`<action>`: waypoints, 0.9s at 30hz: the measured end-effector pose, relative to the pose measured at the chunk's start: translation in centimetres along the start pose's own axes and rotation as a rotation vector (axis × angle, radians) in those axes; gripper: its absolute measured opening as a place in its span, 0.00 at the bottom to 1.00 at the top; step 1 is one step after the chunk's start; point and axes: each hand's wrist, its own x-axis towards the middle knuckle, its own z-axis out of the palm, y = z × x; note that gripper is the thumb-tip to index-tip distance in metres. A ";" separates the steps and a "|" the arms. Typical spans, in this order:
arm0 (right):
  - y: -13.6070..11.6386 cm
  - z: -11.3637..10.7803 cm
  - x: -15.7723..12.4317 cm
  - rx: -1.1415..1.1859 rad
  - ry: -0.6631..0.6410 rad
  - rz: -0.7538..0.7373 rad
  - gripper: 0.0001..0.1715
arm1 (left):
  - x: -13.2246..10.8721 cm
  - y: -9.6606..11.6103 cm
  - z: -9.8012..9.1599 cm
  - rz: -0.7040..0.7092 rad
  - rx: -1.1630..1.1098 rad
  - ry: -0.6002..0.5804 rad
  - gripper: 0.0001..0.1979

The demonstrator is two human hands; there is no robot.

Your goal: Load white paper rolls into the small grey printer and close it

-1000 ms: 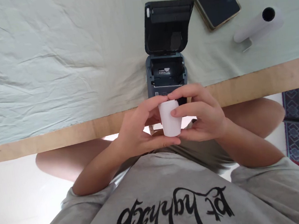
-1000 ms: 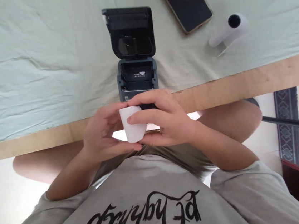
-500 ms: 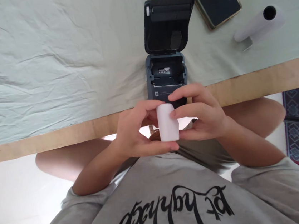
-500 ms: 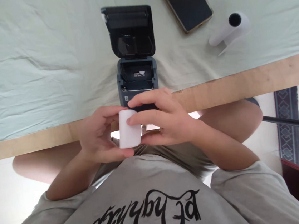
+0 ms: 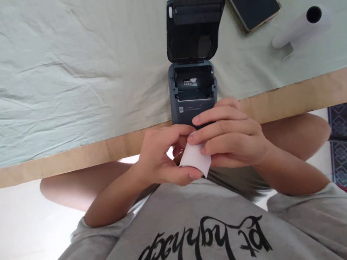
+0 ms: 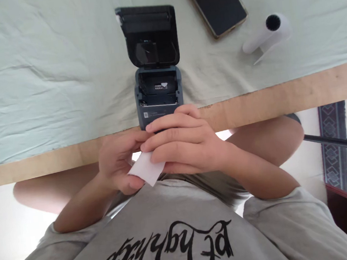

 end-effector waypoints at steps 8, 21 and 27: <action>0.4 -0.7 0.3 0.139 -0.047 -0.031 0.06 | -0.6 -0.1 0.4 -0.130 -0.294 -0.042 0.31; -0.6 0.3 0.0 0.049 0.048 0.005 0.09 | -0.4 0.1 0.8 -0.195 -0.437 -0.069 0.25; -0.7 0.1 -0.3 0.047 0.059 0.025 0.08 | -1.0 0.2 1.1 -0.308 -0.528 -0.035 0.28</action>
